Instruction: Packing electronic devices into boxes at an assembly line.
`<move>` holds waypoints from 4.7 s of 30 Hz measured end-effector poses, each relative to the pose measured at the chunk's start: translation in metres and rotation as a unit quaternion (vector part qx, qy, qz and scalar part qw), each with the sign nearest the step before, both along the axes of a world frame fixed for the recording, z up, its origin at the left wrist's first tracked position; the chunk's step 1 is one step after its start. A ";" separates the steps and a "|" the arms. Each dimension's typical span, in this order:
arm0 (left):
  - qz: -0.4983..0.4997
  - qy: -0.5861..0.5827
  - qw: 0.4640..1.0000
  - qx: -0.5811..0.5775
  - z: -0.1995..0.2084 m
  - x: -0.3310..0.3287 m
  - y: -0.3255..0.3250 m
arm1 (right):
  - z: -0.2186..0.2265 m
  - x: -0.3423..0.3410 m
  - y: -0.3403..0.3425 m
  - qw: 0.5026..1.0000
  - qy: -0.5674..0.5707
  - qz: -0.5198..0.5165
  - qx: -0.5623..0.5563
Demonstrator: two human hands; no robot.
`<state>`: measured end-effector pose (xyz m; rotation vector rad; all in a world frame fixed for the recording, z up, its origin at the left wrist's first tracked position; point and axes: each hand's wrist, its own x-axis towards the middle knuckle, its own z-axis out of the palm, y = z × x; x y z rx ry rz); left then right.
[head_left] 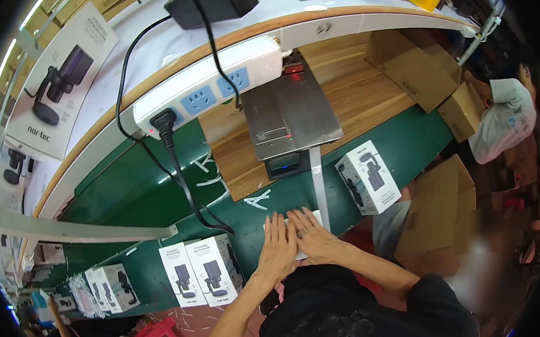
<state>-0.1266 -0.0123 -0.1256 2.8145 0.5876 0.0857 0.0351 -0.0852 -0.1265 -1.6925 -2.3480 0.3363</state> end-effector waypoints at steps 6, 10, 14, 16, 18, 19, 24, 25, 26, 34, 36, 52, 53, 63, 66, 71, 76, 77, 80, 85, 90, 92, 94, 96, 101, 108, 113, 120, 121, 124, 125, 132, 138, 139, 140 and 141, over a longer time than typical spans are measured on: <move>-0.031 -0.083 0.995 -0.045 -0.017 0.003 0.011 | -0.014 0.007 0.004 1.000 -0.012 0.017 -0.003; -0.014 -0.096 0.994 -0.051 -0.014 0.000 0.006 | -0.008 0.004 0.003 0.999 -0.035 0.026 -0.002; -0.011 -0.046 0.997 -0.058 -0.006 0.006 0.017 | -0.007 0.005 0.016 1.000 0.014 0.003 -0.002; -0.017 -0.092 0.990 -0.102 0.010 0.007 0.017 | 0.006 0.015 0.004 0.999 0.019 -0.029 -0.017; 0.022 -0.177 0.969 -0.168 0.041 -0.002 0.019 | 0.021 0.026 -0.015 0.991 0.074 -0.112 0.002; 0.032 -0.181 0.969 -0.168 0.047 -0.010 0.020 | 0.037 0.033 -0.031 0.984 0.072 -0.166 -0.005; 0.171 -0.326 0.812 -0.453 0.019 -0.046 0.007 | 0.071 0.066 -0.107 0.901 0.095 -0.421 0.045; 0.186 -0.314 0.793 -0.488 0.014 -0.045 0.001 | 0.071 0.068 -0.114 0.881 0.102 -0.457 0.065; 0.183 -0.309 0.793 -0.492 0.010 -0.044 -0.006 | 0.065 0.068 -0.118 0.866 0.100 -0.480 0.097; 0.160 -0.150 0.788 -0.576 0.007 -0.027 -0.021 | -0.090 0.029 -0.153 0.766 0.099 -0.579 0.262; 0.179 -0.124 0.780 -0.586 0.005 -0.027 -0.014 | -0.099 0.028 -0.171 0.795 0.085 -0.576 0.169; 0.411 -0.091 0.904 -0.070 -0.030 -0.127 -0.001 | -0.152 0.054 -0.116 0.543 0.494 -0.628 -0.260; 0.435 -0.087 0.896 0.002 -0.041 -0.137 0.002 | -0.162 0.049 -0.132 0.572 0.495 -0.603 -0.254; 0.510 0.033 0.856 0.082 -0.136 -0.172 -0.015 | -0.163 0.001 -0.116 0.812 0.228 -0.419 -0.335; 0.517 0.052 0.843 0.140 -0.127 -0.150 -0.008 | -0.129 -0.011 -0.106 0.806 0.200 -0.410 -0.377; 0.592 0.083 0.797 0.085 -0.118 -0.117 0.020 | -0.113 -0.030 -0.119 0.860 0.109 -0.366 -0.338; 0.405 -0.110 0.908 0.001 -0.061 -0.116 0.012 | -0.072 -0.032 -0.088 0.873 0.217 -0.374 -0.224; 0.352 -0.139 0.926 -0.010 -0.041 -0.105 0.003 | -0.064 -0.033 -0.081 0.833 0.268 -0.448 -0.185; 0.110 -0.266 0.951 -0.114 0.008 -0.082 -0.007 | -0.046 -0.017 -0.074 0.575 0.640 -0.503 -0.084; 0.006 -0.301 0.944 -0.139 0.030 -0.059 -0.030 | -0.074 -0.003 -0.083 0.326 0.888 -0.315 -0.075; -0.006 -0.317 0.939 -0.134 0.026 -0.042 -0.043 | -0.052 0.019 -0.093 0.318 0.881 -0.337 -0.093; 0.003 -0.282 0.951 -0.128 0.033 -0.035 -0.044 | -0.045 0.025 -0.095 0.326 0.864 -0.368 -0.105; 0.016 -0.288 0.948 -0.136 0.038 -0.028 -0.043 | -0.034 0.030 -0.094 0.336 0.846 -0.394 -0.125; 0.038 -0.294 0.944 -0.143 0.044 -0.024 -0.035 | -0.010 0.036 -0.091 0.408 0.849 -0.319 -0.104; 0.116 -0.171 0.948 -0.240 0.040 -0.022 -0.011 | -0.012 0.036 -0.064 0.638 0.724 -0.244 -0.095; 0.151 -0.063 0.967 -0.196 -0.055 -0.090 0.007 | -0.039 0.000 -0.027 0.674 0.670 -0.228 -0.213; 0.248 -0.003 0.961 -0.124 -0.017 -0.119 -0.014 | -0.020 -0.012 -0.015 0.916 0.320 -0.175 -0.167; 0.085 0.023 0.995 0.041 0.008 -0.072 -0.005 | 0.014 -0.043 0.031 0.993 0.000 0.097 -0.065; 0.055 0.038 0.992 0.109 0.004 -0.068 0.001 | 0.008 -0.045 0.037 0.990 -0.036 0.116 -0.074; 0.048 0.023 0.997 0.049 -0.001 -0.072 0.006 | 0.001 -0.040 0.039 0.989 -0.026 0.122 -0.075; 0.042 0.009 0.999 0.025 -0.004 -0.073 0.006 | 0.000 -0.040 0.038 0.989 -0.012 0.123 -0.077; 0.017 -0.013 0.999 0.035 -0.015 -0.080 0.007 | 0.002 -0.033 0.035 0.991 0.017 0.125 -0.050; 0.028 -0.011 0.999 0.026 -0.010 -0.074 0.007 | 0.009 -0.010 0.028 0.988 -0.068 0.116 -0.082; 0.024 -0.009 0.999 0.031 -0.013 -0.076 0.010 | 0.010 -0.011 0.030 0.988 -0.070 0.113 -0.082; 0.020 -0.008 0.999 0.036 -0.015 -0.075 0.012 | 0.011 -0.012 0.032 0.986 -0.085 0.113 -0.090; 0.017 -0.011 0.999 0.035 -0.017 -0.073 0.014 | 0.012 -0.012 0.035 0.984 -0.100 0.114 -0.098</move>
